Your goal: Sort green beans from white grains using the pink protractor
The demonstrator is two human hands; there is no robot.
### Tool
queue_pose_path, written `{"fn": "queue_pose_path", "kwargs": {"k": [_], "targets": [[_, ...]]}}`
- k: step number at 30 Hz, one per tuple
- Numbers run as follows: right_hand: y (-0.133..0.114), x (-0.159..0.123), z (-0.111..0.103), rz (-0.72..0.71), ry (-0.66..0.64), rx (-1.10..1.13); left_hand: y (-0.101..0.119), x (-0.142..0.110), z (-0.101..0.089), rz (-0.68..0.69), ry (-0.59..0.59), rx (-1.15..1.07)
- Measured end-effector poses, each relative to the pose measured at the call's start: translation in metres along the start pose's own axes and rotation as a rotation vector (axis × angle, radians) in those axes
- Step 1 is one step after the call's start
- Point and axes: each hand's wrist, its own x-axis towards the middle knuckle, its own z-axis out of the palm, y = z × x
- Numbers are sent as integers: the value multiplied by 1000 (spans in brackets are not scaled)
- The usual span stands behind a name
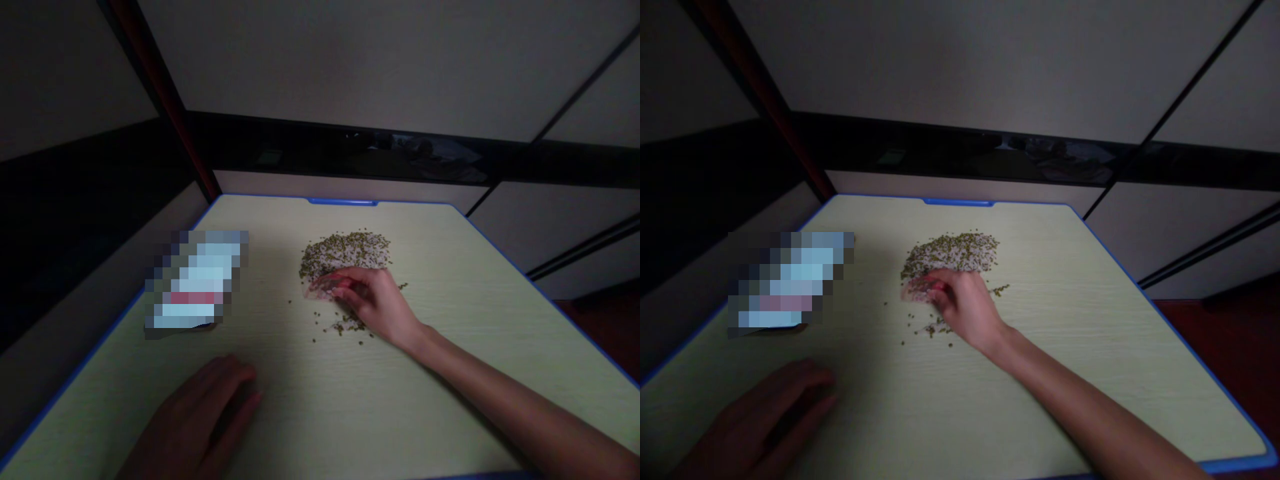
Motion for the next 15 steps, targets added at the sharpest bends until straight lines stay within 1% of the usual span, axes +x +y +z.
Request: {"fn": "queue_pose_path", "kwargs": {"k": [4, 10, 12, 15], "targets": [[-4, 2, 7, 23, 10, -22, 2, 3, -3, 42, 32, 21], [-8, 14, 13, -11, 19, -48, 6, 9, -6, 36, 55, -13], [-8, 19, 14, -36, -6, -34, 6, 9, -6, 25, 32, -27], [-7, 27, 15, -88, -86, 18, 5, 8, -6, 11, 16, -42]]}}
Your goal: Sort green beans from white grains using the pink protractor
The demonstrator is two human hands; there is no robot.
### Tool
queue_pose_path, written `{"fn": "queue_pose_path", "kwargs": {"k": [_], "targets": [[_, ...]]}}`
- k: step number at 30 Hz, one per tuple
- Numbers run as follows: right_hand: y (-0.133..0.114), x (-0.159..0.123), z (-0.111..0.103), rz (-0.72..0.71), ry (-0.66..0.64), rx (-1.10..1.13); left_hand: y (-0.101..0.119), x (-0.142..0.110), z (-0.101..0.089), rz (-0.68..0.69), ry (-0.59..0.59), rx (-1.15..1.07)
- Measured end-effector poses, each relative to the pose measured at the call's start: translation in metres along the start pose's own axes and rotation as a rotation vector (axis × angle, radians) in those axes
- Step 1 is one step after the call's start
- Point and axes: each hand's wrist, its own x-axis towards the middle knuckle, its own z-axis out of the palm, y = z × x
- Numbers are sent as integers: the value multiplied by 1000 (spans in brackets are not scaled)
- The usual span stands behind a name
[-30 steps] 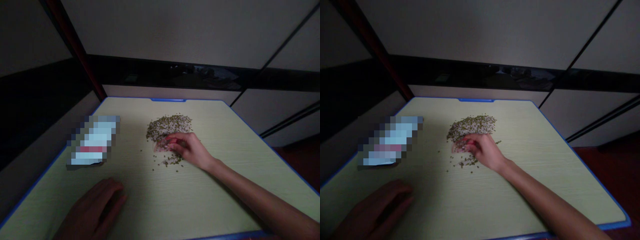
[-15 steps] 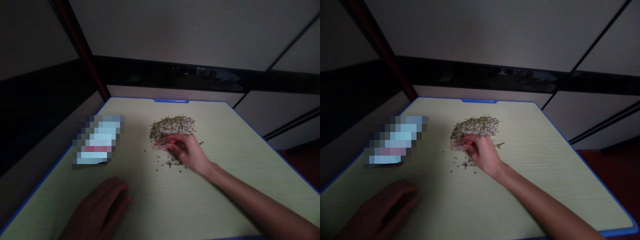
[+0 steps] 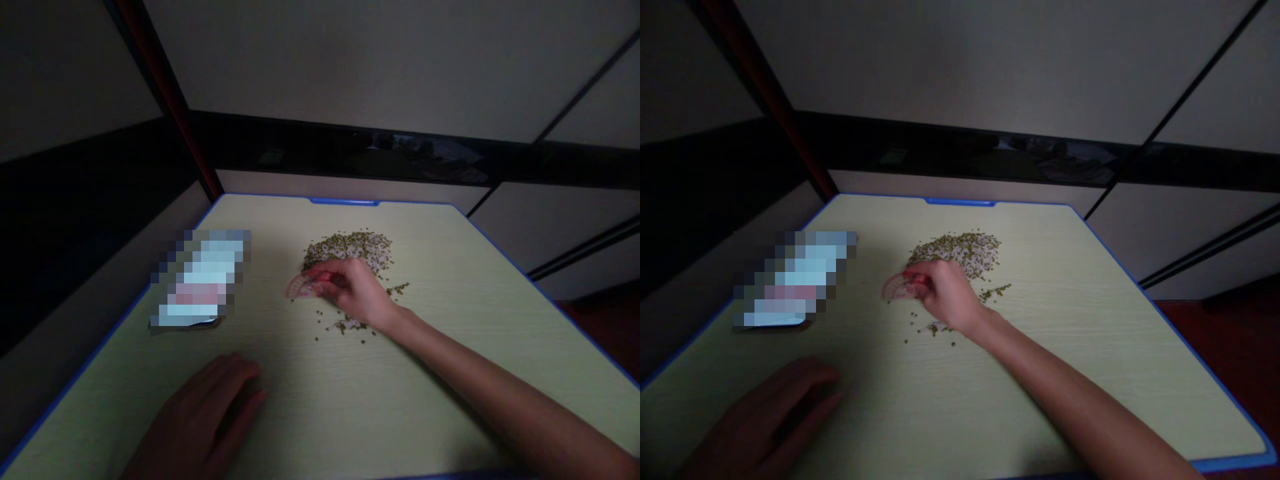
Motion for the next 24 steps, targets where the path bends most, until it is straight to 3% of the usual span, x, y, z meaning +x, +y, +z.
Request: {"fn": "queue_pose_path", "kwargs": {"k": [11, 15, 24], "targets": [[0, 14, -15, -48, -443, 332, -2, -1, 3, -7, -5, 10], [0, 10, -19, -28, -497, 384, -2, -2, 2, 1, 14, 37], [1, -13, -30, 37, -482, 417, -1, 0, 1, -60, -38, -44]]}}
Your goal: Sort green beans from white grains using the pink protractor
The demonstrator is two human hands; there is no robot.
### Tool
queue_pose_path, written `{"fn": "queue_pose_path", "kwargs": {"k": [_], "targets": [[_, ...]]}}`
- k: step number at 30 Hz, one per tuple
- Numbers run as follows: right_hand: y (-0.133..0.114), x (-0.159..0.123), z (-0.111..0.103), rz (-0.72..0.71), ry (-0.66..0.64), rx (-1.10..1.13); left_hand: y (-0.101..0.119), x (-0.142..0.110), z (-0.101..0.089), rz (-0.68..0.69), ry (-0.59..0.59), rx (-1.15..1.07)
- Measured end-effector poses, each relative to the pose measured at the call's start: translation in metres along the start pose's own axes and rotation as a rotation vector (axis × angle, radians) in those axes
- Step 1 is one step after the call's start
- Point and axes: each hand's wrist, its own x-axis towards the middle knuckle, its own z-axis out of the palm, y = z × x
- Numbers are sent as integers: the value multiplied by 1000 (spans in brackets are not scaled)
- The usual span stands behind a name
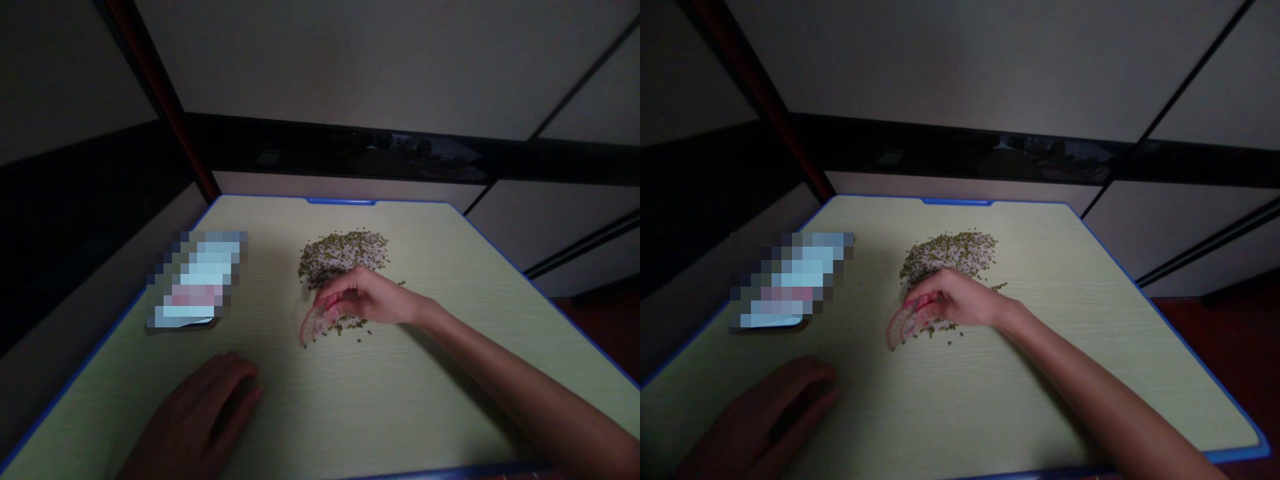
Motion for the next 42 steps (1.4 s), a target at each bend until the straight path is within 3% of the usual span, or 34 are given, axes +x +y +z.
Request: {"fn": "queue_pose_path", "kwargs": {"k": [7, 16, 26, 32, 38, 42], "targets": [[1, -10, -9, 37, 15, 44, -2, -3, 0, -21, 9, -23], [12, -21, -33, 42, 70, 43, -14, -15, 10, -79, -71, -12], [21, -33, -62, 57, 103, 36, -14, -15, 9, -115, -76, 20], [22, -40, -64, 92, 138, 53, -18, -17, 11, -142, -83, 7], [7, -35, -71, 53, 164, -6, -20, -19, 11, -166, -116, 14], [12, -29, -86, 52, 173, -4, -21, -21, 9, -194, -126, 14]]}}
